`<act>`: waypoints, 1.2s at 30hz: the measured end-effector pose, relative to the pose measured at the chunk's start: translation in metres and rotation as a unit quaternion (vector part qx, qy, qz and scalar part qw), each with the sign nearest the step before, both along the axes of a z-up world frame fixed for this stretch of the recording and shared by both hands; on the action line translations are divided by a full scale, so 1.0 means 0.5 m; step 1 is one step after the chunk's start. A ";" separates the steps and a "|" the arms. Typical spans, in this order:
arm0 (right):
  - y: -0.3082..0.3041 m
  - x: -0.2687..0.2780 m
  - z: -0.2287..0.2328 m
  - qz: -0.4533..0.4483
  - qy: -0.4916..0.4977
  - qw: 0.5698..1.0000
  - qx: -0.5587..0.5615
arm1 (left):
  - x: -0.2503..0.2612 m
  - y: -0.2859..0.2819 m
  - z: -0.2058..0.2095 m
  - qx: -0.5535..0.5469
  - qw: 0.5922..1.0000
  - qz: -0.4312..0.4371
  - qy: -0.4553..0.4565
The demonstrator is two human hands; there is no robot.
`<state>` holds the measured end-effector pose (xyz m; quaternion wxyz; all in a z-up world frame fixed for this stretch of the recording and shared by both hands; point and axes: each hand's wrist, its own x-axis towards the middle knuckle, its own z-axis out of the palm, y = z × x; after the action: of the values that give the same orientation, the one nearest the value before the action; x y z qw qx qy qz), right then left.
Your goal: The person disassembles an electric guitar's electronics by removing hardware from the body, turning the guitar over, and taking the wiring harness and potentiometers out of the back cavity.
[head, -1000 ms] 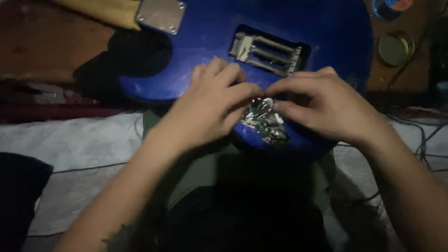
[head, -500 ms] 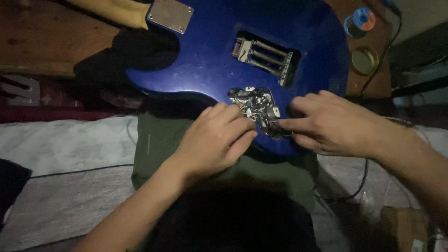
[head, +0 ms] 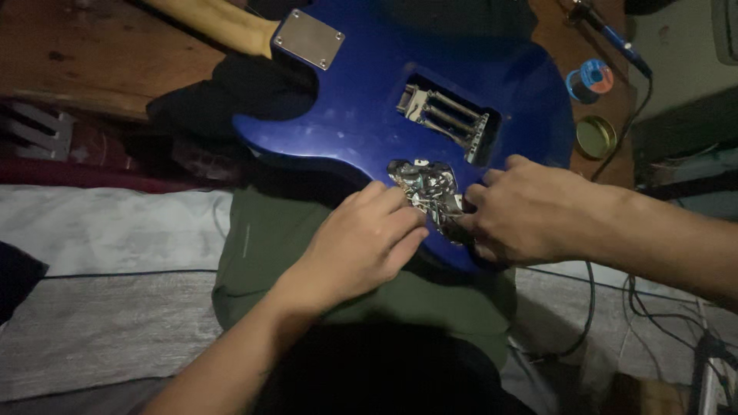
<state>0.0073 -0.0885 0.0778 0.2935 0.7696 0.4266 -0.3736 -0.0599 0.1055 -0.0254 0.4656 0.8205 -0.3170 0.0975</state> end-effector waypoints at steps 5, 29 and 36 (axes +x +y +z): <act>-0.024 0.017 -0.022 -0.001 0.039 0.999 0.039 | 0.007 -0.007 -0.006 0.008 1.000 -0.005 0.000; -0.178 0.035 -0.130 -0.353 -0.052 0.694 0.625 | 0.232 -0.074 0.064 0.237 0.952 -0.176 0.084; -0.129 0.041 -0.156 -0.306 -0.121 0.721 0.610 | 0.224 -0.053 0.058 0.240 0.946 -0.173 0.129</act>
<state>0.0278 -0.1528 -0.0001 -0.3205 0.9098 0.2638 -0.0056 0.0520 0.0792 0.0037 0.3016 0.8460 -0.4055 -0.1702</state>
